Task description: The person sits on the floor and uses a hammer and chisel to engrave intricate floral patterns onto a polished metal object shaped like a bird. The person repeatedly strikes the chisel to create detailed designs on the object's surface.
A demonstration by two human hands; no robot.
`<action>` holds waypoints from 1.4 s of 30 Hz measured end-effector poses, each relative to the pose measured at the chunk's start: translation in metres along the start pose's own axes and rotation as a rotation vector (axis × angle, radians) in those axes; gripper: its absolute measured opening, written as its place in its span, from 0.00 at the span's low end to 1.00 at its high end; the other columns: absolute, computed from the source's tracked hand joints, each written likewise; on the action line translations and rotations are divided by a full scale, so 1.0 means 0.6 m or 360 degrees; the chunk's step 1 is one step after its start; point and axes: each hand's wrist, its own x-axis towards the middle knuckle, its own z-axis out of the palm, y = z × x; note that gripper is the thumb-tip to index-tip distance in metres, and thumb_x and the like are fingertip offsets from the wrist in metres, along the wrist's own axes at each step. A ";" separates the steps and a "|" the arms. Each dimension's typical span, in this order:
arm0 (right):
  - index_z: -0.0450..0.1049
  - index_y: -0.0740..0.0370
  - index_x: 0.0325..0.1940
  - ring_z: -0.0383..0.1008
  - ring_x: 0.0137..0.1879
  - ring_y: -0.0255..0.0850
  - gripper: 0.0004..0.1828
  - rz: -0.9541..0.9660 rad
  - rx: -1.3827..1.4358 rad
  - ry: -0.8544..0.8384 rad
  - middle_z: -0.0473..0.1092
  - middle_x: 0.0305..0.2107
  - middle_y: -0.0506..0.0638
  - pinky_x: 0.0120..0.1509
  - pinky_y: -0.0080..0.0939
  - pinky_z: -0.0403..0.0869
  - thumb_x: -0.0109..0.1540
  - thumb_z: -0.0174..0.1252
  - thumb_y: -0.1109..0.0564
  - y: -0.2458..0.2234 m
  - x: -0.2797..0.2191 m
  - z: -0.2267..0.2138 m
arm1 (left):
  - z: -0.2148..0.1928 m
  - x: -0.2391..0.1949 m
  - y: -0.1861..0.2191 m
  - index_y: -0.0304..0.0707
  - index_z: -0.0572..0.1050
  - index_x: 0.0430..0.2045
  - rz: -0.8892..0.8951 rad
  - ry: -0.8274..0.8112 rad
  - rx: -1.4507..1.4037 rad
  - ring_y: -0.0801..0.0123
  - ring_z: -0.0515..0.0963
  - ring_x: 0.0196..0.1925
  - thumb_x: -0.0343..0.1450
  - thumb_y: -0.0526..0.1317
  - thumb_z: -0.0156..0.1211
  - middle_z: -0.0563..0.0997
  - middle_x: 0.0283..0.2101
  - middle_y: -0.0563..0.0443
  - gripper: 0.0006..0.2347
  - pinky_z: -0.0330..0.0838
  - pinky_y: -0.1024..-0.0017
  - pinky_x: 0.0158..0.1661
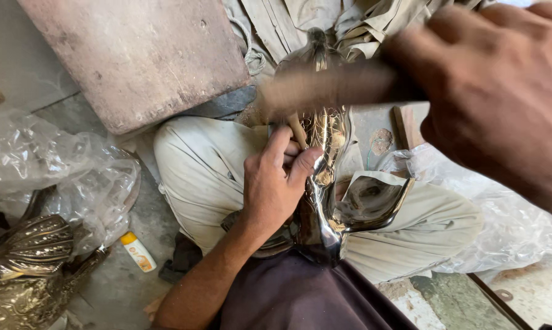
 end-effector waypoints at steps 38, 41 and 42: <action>0.76 0.56 0.58 0.76 0.49 0.63 0.25 0.1040 0.0950 0.0073 0.76 0.45 0.60 0.49 0.61 0.72 0.55 0.59 0.64 -0.056 -0.178 0.265 | 0.005 0.121 0.028 0.38 0.71 0.49 0.0323 -0.1128 0.0473 0.51 0.86 0.33 0.68 0.42 0.69 0.84 0.28 0.39 0.18 0.74 0.55 0.33; 0.71 0.60 0.55 0.77 0.48 0.59 0.25 0.1248 0.1552 0.0225 0.76 0.43 0.60 0.51 0.55 0.73 0.53 0.61 0.64 -0.046 -0.190 0.263 | 0.006 0.125 0.035 0.38 0.71 0.48 0.0346 -0.1169 0.0470 0.50 0.86 0.34 0.68 0.38 0.68 0.84 0.29 0.40 0.16 0.76 0.55 0.31; 0.68 0.61 0.53 0.78 0.47 0.57 0.25 0.1346 0.1872 0.0263 0.76 0.42 0.59 0.51 0.52 0.74 0.52 0.62 0.63 -0.047 -0.196 0.263 | 0.006 0.126 0.036 0.39 0.71 0.48 0.0353 -0.1170 0.0439 0.50 0.87 0.34 0.67 0.35 0.67 0.84 0.29 0.40 0.17 0.76 0.56 0.30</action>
